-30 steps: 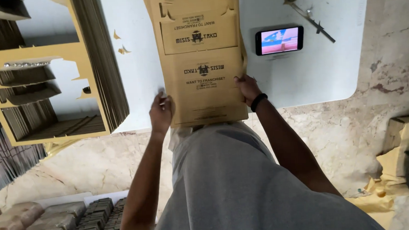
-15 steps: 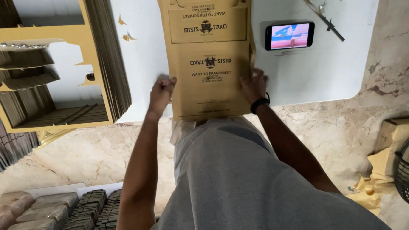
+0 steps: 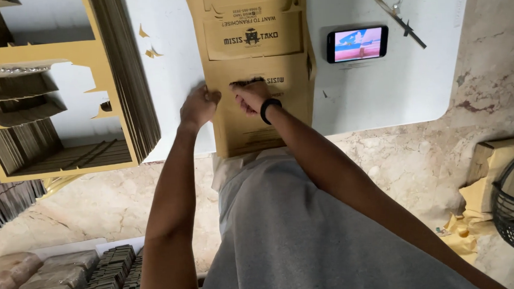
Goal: Manually punching out pre-cut shapes from cardboard sheets and stacking the finished products.
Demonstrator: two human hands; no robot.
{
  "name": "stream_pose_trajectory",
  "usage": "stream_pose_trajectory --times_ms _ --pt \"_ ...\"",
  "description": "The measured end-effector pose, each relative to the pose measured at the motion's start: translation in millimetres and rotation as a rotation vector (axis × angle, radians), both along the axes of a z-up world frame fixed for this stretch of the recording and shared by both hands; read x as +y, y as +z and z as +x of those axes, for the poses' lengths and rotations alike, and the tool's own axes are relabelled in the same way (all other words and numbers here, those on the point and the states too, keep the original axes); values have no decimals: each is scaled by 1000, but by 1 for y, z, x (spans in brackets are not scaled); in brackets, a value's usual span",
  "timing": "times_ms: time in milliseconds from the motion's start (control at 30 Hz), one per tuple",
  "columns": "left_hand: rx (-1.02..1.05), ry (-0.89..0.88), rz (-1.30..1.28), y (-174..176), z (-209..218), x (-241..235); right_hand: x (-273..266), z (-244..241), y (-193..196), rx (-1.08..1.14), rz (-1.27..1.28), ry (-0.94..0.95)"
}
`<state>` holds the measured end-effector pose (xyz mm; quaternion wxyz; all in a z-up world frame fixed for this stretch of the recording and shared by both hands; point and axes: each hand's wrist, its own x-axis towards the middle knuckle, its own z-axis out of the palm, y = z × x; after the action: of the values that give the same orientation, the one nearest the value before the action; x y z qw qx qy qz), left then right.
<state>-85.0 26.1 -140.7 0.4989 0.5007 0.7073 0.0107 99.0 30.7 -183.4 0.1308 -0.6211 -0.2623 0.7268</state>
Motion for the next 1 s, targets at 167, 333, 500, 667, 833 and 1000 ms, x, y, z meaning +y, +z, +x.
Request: stream_pose_trajectory --times_ms 167,333,500,667,833,1000 --pt "21 -15 65 -22 -8 -9 0 -10 4 -182 27 51" --pt "-11 14 21 -40 -8 -3 1 -2 0 -148 42 94" --pt "-71 170 37 -94 -24 -31 -4 4 -2 -127 11 122" --pt "-47 226 51 -113 -25 -40 -4 3 7 -137 9 99" --pt "-94 243 79 -118 -25 -39 -2 1 4 -132 28 122" --pt "-150 227 63 -121 -26 -39 0 -1 12 -152 41 145"
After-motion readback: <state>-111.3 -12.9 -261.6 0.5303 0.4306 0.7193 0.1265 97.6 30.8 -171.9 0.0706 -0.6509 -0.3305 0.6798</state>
